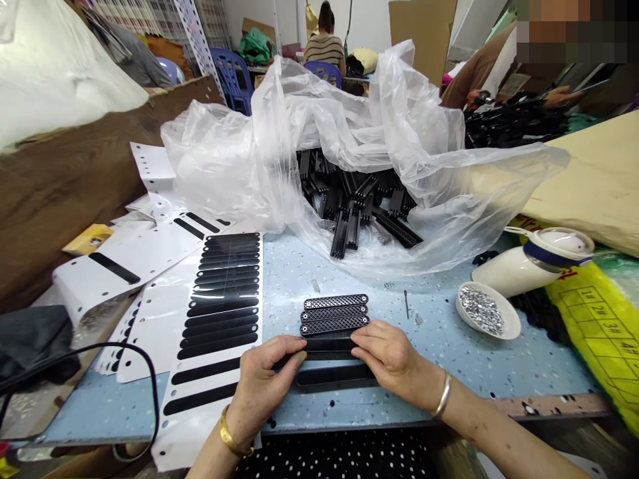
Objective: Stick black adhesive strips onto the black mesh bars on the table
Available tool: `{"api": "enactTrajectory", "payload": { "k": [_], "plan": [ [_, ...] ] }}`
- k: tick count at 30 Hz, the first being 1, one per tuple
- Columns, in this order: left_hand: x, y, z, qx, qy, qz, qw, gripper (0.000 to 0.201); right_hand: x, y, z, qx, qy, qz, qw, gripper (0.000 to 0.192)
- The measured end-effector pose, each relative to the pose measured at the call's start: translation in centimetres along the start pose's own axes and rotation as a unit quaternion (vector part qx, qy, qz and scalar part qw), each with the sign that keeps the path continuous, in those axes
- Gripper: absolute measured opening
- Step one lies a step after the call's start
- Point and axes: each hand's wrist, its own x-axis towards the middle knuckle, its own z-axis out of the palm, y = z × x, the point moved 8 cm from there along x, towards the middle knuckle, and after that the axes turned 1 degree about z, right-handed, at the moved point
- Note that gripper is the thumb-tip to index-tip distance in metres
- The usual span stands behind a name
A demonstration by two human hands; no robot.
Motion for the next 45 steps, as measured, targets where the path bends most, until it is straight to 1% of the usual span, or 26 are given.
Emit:
{"api": "enactTrajectory", "payload": {
  "k": [4, 7, 8, 10, 12, 14, 16, 20, 23, 27, 30, 36, 41, 45],
  "plan": [
    [-0.1, -0.1, 0.0, -0.003, -0.002, -0.004, 1.0, 0.014, -0.1, 0.9, 0.2, 0.042, -0.005, 0.024, 0.999, 0.017],
    [0.0, 0.0, -0.1, 0.0, -0.004, -0.006, 1.0, 0.014, -0.6, 1.6, -0.9, 0.039, 0.022, 0.044, 0.998, 0.023],
    [0.1, 0.0, -0.2, 0.003, -0.006, -0.007, 1.0, 0.014, -0.9, 1.8, -1.5, 0.03, 0.037, 0.055, 0.997, 0.022],
    [0.3, 0.1, -0.1, 0.012, -0.012, -0.009, 1.0, 0.013, -1.8, 2.6, -2.6, 0.009, 0.062, 0.09, 0.994, 0.014],
    [0.4, 0.3, -0.1, 0.019, -0.017, -0.006, 1.0, 0.013, -2.7, 3.5, -3.2, 0.006, 0.073, 0.141, 0.987, 0.015],
    [0.5, 0.4, -0.1, 0.024, -0.016, -0.003, 1.0, 0.012, -3.5, 4.3, -3.4, 0.025, 0.082, 0.187, 0.979, 0.016],
    [0.6, 0.4, -0.2, 0.03, -0.013, -0.006, 0.999, 0.012, -3.8, 4.7, -3.0, 0.06, 0.082, 0.216, 0.971, 0.013],
    [0.6, 0.3, -0.3, 0.042, -0.007, -0.011, 0.999, 0.013, -3.1, 4.6, -1.4, 0.132, 0.067, 0.238, 0.96, 0.016],
    [0.6, 0.3, -0.4, 0.048, -0.002, -0.011, 0.999, 0.013, -2.6, 4.9, -0.5, 0.147, 0.067, 0.261, 0.952, 0.021],
    [0.6, 0.3, -0.3, 0.046, -0.002, -0.009, 0.999, 0.012, -2.4, 5.9, 0.5, 0.145, 0.063, 0.291, 0.944, 0.017],
    [0.6, 0.1, -0.3, 0.041, -0.005, -0.008, 0.999, 0.012, -2.3, 6.3, 0.9, 0.139, 0.051, 0.294, 0.944, 0.015],
    [0.4, -0.2, -0.2, 0.032, -0.006, 0.0, 0.999, 0.012, -1.6, 5.9, 0.8, 0.155, 0.036, 0.245, 0.956, 0.016],
    [0.2, -0.2, -0.2, 0.021, -0.001, 0.003, 1.0, 0.012, -1.3, 5.6, 0.8, 0.134, 0.042, 0.217, 0.966, 0.027],
    [0.2, -0.4, -0.2, 0.023, 0.001, -0.008, 1.0, 0.011, -1.4, 5.6, 0.7, 0.094, 0.066, 0.225, 0.967, 0.04]
  ]
}}
